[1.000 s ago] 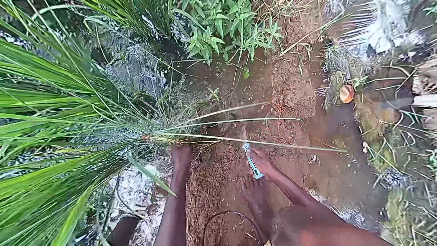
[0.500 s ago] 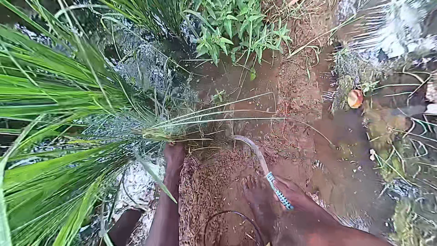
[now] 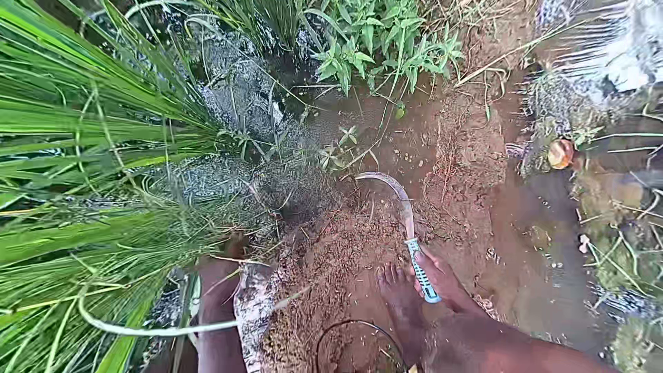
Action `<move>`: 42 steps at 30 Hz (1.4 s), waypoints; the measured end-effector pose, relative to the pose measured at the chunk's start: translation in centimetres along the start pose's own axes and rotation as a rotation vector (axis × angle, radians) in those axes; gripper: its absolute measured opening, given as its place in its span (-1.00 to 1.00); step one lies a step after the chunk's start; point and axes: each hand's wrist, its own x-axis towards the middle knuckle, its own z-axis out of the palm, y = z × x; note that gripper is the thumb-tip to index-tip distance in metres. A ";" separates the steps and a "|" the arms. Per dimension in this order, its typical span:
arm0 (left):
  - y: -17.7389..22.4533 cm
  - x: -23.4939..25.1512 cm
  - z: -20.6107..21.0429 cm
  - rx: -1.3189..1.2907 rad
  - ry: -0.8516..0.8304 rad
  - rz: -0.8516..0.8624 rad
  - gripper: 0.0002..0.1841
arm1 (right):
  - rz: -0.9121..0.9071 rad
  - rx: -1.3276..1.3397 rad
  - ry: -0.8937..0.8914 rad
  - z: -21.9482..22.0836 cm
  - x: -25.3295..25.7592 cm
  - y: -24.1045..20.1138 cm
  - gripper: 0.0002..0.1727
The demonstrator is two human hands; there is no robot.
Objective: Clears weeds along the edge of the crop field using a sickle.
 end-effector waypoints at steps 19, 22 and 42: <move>5.0 1.9 11.9 0.318 -0.228 -0.526 -0.54 | 0.176 0.062 -0.001 0.9 0.6 1.2 -0.58; 4.5 2.1 12.5 0.333 -0.215 -0.556 -0.56 | 0.135 0.047 0.035 1.0 0.7 1.7 -0.53; 0.2 0.3 6.2 0.125 -0.044 -0.791 -0.52 | -0.032 -0.310 -0.295 10.3 9.0 -2.7 -0.49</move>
